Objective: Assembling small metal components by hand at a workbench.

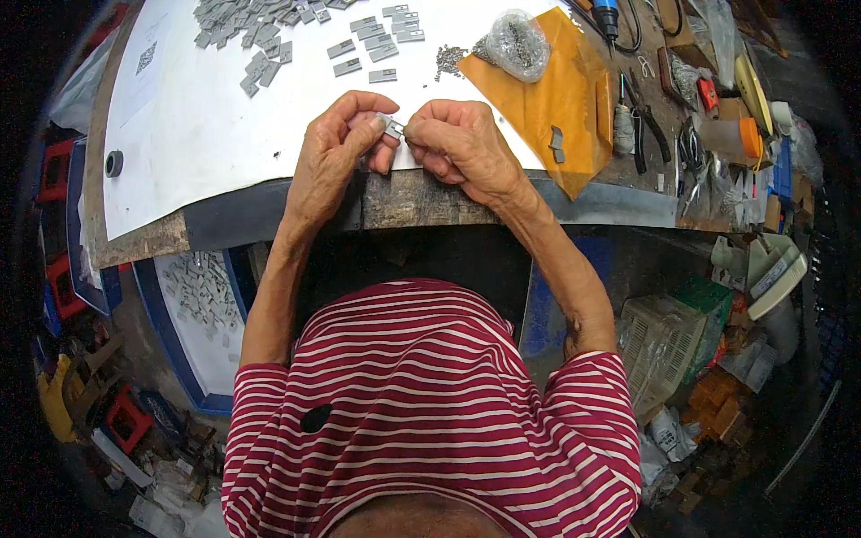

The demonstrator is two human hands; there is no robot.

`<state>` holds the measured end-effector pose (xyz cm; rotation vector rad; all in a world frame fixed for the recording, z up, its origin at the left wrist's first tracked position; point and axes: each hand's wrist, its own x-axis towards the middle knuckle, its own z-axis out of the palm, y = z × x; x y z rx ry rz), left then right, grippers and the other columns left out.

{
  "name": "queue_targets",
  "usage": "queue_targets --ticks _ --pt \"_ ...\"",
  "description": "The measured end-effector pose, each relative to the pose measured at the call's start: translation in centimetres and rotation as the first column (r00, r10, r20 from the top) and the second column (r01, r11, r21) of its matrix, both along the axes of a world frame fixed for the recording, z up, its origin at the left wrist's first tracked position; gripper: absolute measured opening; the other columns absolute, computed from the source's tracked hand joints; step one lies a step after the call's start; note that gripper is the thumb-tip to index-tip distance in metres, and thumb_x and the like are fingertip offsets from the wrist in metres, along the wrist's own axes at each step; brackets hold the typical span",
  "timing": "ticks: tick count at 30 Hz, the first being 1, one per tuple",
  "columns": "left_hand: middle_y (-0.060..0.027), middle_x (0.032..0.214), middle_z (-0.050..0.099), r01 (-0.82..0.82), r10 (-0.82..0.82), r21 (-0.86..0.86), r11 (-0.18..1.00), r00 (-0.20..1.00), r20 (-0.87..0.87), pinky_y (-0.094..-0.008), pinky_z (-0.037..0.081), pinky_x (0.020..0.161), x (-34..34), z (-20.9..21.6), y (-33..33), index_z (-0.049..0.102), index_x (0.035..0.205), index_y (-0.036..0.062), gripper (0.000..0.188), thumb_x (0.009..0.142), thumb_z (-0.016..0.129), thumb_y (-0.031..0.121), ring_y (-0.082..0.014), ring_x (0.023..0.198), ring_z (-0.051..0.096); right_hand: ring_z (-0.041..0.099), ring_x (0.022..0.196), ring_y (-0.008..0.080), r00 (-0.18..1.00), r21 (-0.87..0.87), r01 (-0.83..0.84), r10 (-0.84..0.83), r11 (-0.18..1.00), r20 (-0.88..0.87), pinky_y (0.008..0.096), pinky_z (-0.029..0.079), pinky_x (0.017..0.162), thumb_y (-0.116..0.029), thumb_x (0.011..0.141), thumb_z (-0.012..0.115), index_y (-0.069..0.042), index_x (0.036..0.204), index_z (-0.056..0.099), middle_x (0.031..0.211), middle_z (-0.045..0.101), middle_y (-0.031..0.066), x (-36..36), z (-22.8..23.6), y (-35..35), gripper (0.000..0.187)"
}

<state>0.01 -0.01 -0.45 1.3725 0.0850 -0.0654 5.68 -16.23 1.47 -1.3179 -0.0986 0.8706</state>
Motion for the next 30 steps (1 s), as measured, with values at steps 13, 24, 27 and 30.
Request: queue_targets --ticks 13,24,27,30 --pt "-0.0021 0.056 0.049 -0.024 0.014 0.18 0.983 0.998 0.058 -0.0235 0.045 0.057 -0.29 -0.24 -0.52 0.055 0.1 0.0002 0.018 0.09 0.043 0.008 -0.0091 0.058 0.052 0.04 0.043 0.0021 0.984 -0.136 0.031 -0.006 0.99 0.181 0.0164 0.025 0.036 -0.014 0.081 0.058 -0.002 0.075 0.057 0.057 0.051 -0.001 -0.3 -0.52 -0.17 0.014" --pt "-0.0048 0.064 0.057 -0.018 0.018 0.032 0.999 1.0 -0.008 -0.0194 0.044 0.051 -0.28 -0.17 -0.35 0.056 0.1 -0.0012 0.018 0.09 0.046 0.009 -0.0065 0.054 0.052 0.04 0.041 0.0015 0.999 -0.042 0.025 -0.023 0.999 0.04 0.0149 0.025 0.034 -0.011 0.082 0.057 -0.001 0.075 0.056 0.057 0.051 0.0 -0.01 0.11 -0.06 0.013" --pt "-0.0066 0.068 0.059 0.006 -0.006 -0.011 1.0 1.0 -0.013 -0.0185 0.044 0.049 -0.14 -0.19 -0.31 0.056 0.101 -0.0027 0.019 0.09 0.047 0.01 -0.0065 0.052 0.052 0.039 0.041 0.0012 1.0 -0.005 0.014 -0.014 1.0 0.018 0.0145 0.025 0.033 -0.009 0.082 0.056 0.0 0.074 0.056 0.057 0.05 0.0003 0.23 -0.13 -0.41 0.012" --pt "-0.0068 0.068 0.059 0.01 -0.011 -0.024 1.0 1.0 -0.014 -0.018 0.044 0.049 -0.12 -0.27 -0.28 0.056 0.1 -0.0034 0.019 0.09 0.047 0.01 -0.0066 0.053 0.053 0.039 0.04 0.0011 1.0 0.02 0.008 -0.008 1.0 -0.009 0.0145 0.024 0.032 -0.008 0.082 0.055 0.001 0.073 0.055 0.057 0.05 0.0004 0.34 -0.19 -0.4 0.012"
